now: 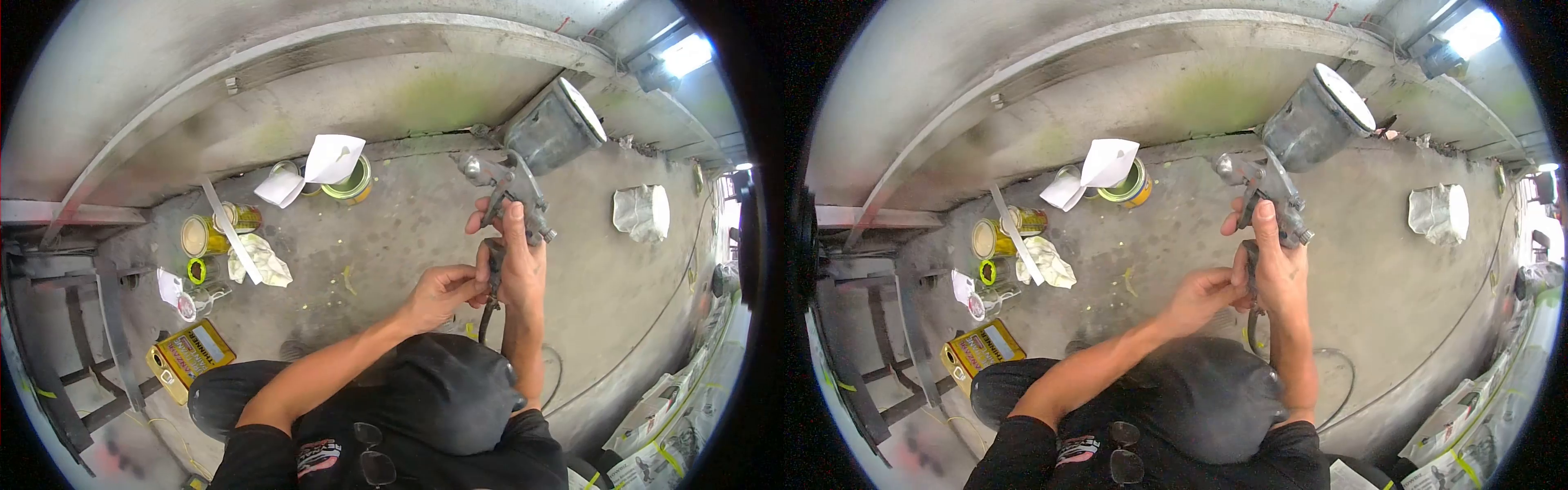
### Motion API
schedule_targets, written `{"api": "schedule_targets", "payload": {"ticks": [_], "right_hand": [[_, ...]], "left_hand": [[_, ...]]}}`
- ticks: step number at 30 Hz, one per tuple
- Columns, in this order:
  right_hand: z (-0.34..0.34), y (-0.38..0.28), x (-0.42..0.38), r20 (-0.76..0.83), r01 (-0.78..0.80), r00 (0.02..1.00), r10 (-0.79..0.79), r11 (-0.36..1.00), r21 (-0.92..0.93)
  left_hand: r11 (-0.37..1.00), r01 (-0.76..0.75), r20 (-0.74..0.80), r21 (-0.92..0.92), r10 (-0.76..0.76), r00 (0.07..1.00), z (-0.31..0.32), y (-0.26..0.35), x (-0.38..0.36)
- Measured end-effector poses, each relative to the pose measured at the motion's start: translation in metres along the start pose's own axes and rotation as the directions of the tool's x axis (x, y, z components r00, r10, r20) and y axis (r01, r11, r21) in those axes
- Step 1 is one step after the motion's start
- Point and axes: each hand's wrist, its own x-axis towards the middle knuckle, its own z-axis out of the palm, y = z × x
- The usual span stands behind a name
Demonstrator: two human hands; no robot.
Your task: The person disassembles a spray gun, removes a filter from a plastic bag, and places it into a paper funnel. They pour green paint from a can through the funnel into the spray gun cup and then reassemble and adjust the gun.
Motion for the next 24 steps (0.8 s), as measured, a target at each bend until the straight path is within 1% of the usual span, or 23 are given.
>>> {"api": "schedule_targets", "payload": {"ticks": [2,5,8,11,14,19,23,24], "right_hand": [[0.001,0.0,0.001,-0.002,-0.004,1.0,0.004,1.0,0.001],[0.001,0.001,0.002,0.007,-0.01,1.0,0.01,1.0,0.01],[0.003,0.0,0.003,0.008,-0.013,1.0,0.013,1.0,0.014],[0.004,0.002,0.004,0.009,-0.01,1.0,0.009,1.0,0.025],[0.004,0.004,0.005,0.009,-0.026,1.0,0.026,0.999,0.023],[0.001,0.009,0.009,0.02,-0.039,0.999,0.04,0.999,-0.006],[0.006,0.015,0.008,-0.038,-0.009,0.999,0.009,1.0,-0.01],[0.01,0.012,0.006,-0.046,0.008,0.999,-0.009,1.0,-0.012]], "left_hand": [[0.999,-0.021,-0.048,0.041,0.023,0.999,0.001,-0.001,0.0],[0.993,-0.097,-0.054,0.063,0.101,0.993,0.0,-0.004,0.0],[0.993,-0.069,-0.088,0.092,0.077,0.993,0.001,0.0,-0.001],[0.988,-0.101,-0.085,0.119,0.112,0.99,-0.003,-0.009,0.001],[0.994,-0.071,-0.092,0.081,0.078,0.993,-0.002,-0.008,0.001],[0.995,-0.057,-0.114,0.086,0.067,0.991,-0.002,-0.008,0.001],[0.998,-0.064,-0.117,0.021,0.066,0.991,-0.005,-0.017,0.003],[0.997,-0.059,-0.119,0.039,0.064,0.991,-0.006,-0.016,0.003]]}}
